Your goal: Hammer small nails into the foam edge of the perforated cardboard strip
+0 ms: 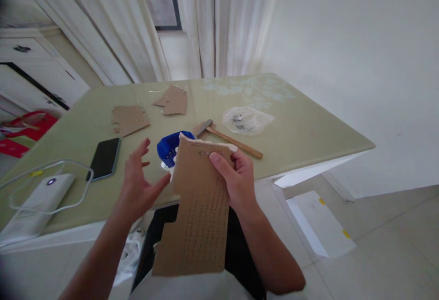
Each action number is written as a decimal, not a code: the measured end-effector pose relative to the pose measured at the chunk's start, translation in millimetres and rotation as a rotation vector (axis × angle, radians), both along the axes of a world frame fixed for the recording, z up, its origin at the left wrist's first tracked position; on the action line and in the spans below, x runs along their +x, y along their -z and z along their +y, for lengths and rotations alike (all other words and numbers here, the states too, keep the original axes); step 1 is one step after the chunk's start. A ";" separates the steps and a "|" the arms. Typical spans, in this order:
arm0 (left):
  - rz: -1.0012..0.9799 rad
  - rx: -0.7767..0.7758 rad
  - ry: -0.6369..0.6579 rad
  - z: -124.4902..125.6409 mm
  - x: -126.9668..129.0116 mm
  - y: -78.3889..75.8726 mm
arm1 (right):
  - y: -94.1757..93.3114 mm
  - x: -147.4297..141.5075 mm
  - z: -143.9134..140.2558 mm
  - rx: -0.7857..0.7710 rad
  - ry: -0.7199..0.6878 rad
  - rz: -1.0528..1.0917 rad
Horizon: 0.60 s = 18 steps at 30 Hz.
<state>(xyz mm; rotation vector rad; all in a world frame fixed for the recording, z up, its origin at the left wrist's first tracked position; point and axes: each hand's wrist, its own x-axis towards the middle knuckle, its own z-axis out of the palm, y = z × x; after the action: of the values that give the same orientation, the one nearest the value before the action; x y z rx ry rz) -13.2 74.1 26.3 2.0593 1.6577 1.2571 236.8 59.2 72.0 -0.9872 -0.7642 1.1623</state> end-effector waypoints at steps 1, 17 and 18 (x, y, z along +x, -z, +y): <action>0.021 -0.049 0.018 12.9 0.3 5.5 | -2.8 0.1 13.0 0.016 0.015 -0.004; 0.119 -0.080 0.197 157.2 -47.8 -66.8 | -20.1 -28.4 193.2 0.050 -0.392 0.010; 0.079 0.009 0.125 159.0 -43.3 -77.6 | -16.6 -28.8 191.2 0.042 -0.375 0.012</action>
<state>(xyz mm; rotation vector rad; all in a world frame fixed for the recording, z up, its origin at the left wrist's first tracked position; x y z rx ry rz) -56.5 233.0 103.9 2.2073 1.5300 1.1594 208.1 250.4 88.6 -0.8213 -0.9883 1.4657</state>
